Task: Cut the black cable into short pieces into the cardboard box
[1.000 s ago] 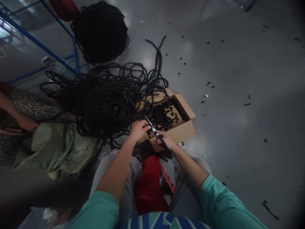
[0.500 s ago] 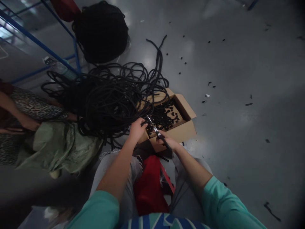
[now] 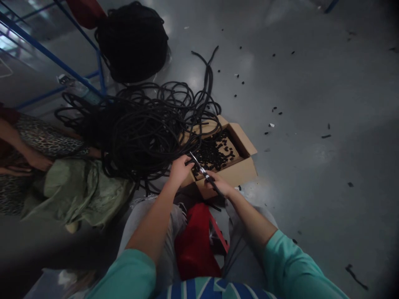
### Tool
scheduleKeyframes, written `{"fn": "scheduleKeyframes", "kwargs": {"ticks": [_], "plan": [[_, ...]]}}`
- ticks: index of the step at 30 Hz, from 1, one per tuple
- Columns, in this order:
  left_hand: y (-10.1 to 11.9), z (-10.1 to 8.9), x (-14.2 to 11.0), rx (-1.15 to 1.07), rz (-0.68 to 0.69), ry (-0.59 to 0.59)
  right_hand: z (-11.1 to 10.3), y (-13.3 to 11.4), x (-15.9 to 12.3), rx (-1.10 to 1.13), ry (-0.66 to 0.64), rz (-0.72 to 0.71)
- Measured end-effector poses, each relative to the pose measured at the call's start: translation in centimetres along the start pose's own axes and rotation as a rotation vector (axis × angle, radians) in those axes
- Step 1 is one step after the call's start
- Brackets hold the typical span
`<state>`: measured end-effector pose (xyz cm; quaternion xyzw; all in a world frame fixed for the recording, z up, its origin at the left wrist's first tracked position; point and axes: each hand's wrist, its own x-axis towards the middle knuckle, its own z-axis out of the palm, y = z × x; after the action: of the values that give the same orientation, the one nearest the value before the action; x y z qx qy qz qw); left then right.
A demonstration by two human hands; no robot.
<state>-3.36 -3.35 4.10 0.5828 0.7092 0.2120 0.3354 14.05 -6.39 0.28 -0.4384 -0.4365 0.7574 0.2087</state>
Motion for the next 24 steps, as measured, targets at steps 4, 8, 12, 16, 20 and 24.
{"fn": "scheduleKeyframes", "kwargs": {"ticks": [4,8,12,16,20,24], "plan": [[-0.46,0.45,0.01,0.026,0.036,-0.032,0.1,-0.04,0.07,0.007,-0.002,-0.014],[-0.46,0.54,-0.03,0.06,0.036,-0.032,0.26,-0.17,0.03,0.032,0.0,-0.009],[-0.13,0.45,-0.12,0.067,0.05,-0.072,0.41,-0.3,0.04,0.064,0.005,0.02],[-0.01,0.2,-0.12,0.097,0.064,-0.103,0.42,-0.23,0.24,0.073,0.035,0.033],[0.05,-0.08,-0.07,0.157,0.083,-0.073,0.53,0.04,0.5,0.072,0.093,0.018],[0.3,-0.1,-0.14,0.197,0.068,-0.03,0.91,0.18,0.52,0.124,0.118,0.028]]}}
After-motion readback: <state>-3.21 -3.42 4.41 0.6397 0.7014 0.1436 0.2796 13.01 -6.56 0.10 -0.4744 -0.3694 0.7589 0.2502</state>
